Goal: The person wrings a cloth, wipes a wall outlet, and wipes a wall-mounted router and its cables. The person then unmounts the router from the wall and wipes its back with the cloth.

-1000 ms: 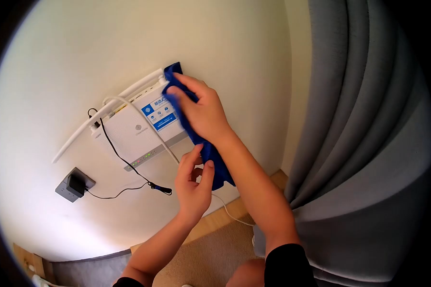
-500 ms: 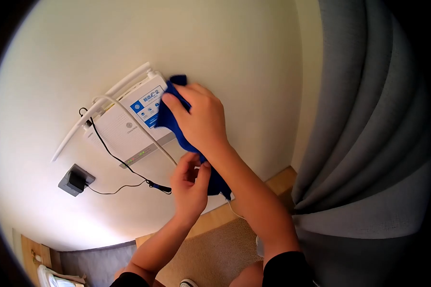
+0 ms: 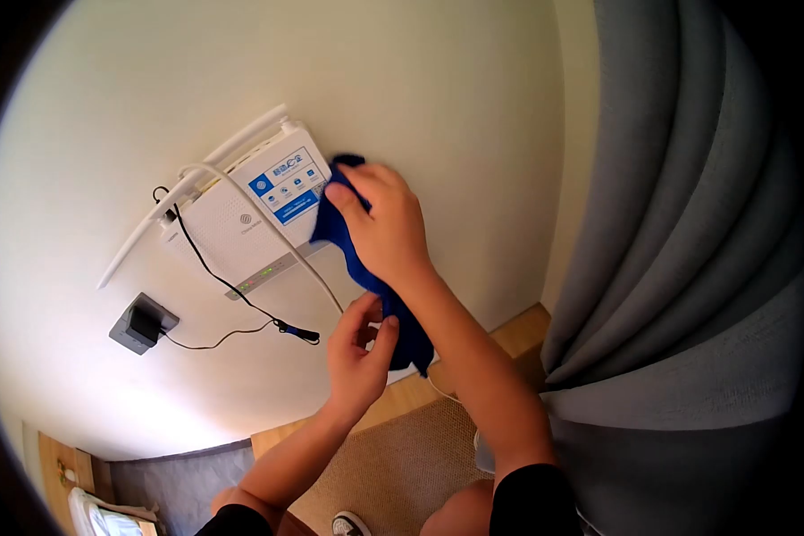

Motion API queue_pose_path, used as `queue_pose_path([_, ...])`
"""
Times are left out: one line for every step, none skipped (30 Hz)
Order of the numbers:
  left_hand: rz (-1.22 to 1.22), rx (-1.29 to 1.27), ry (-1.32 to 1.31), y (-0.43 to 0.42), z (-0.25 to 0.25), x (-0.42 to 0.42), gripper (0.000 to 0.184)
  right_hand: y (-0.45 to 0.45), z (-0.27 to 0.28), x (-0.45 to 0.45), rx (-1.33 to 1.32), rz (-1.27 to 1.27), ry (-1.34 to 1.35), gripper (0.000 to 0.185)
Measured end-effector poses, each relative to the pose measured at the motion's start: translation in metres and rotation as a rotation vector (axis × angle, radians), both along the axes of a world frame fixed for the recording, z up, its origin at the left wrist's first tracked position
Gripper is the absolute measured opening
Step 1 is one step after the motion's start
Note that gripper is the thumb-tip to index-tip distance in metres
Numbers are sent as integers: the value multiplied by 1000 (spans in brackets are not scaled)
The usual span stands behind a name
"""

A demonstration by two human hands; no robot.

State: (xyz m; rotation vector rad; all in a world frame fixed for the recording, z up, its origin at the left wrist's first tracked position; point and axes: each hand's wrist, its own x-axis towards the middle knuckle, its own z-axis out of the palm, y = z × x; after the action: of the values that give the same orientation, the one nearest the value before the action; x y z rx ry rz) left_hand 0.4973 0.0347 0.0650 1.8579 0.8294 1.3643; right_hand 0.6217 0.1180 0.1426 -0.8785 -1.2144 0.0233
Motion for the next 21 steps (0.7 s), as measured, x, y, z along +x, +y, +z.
queue_pose_path([-9,-7,-20,1,10,3,37,3,12,0,31,-4,-12,36])
queue_pose_path([-17,-15,-40,3,16,4,41,5,24,-1,42,-28,-16,38])
queue_pose_path([-11,-12,-44,6,20,6,41,6,34,-2,45,-22,-19,38])
queue_pose_path([-27,-19,-91,9,24,7,42,7,43,-3,64,-31,-7,39])
queue_pose_path([-43,-27,-137,10,26,6,43,7,48,-6,81,-39,7,41])
queue_pose_path([-33,-23,-141,9,26,6,43,7,50,-8,80,-55,15,40])
queue_pose_path([-32,-37,-131,7,26,5,43,7,47,-10,82,-39,11,40])
queue_pose_path([-29,-53,-122,6,25,4,43,7,41,-13,74,-41,36,39])
queue_pose_path([-13,-47,-128,6,20,3,43,7,34,-14,66,-43,60,38])
queue_pose_path([-13,-63,-113,6,10,1,42,5,25,-14,57,-24,77,36])
queue_pose_path([-18,-82,-98,5,2,-2,42,-2,17,-15,-2,-29,66,34])
queue_pose_path([-28,-96,-76,2,-2,-5,40,-4,5,-16,-22,-48,58,34])
queue_pose_path([-23,-100,-80,0,-8,-10,40,-6,-8,-17,-42,-71,52,34])
queue_pose_path([-39,-123,-25,-2,-14,-14,40,-9,-20,-18,-45,-69,48,34])
queue_pose_path([-57,-144,28,-5,-20,-18,39,-12,-31,-19,-102,-46,82,34])
queue_pose_path([-49,-143,56,-6,-27,-22,38,-14,-38,-21,-155,-23,117,34])
queue_pose_path([-51,-142,51,-6,-31,-25,38,-14,-43,-25,-153,-25,112,34])
queue_pose_path([-40,-155,40,-6,-35,-28,38,-15,-47,-29,-172,-17,168,35])
queue_pose_path([-31,-173,32,-8,-39,-31,39,-18,-50,-32,-196,-10,227,36])
queue_pose_path([-39,-178,29,-10,-35,-36,39,-20,-48,-36,-200,-18,225,36])
queue_pose_path([-58,-172,36,-8,-25,-44,39,-19,-41,-40,-140,-102,262,37])
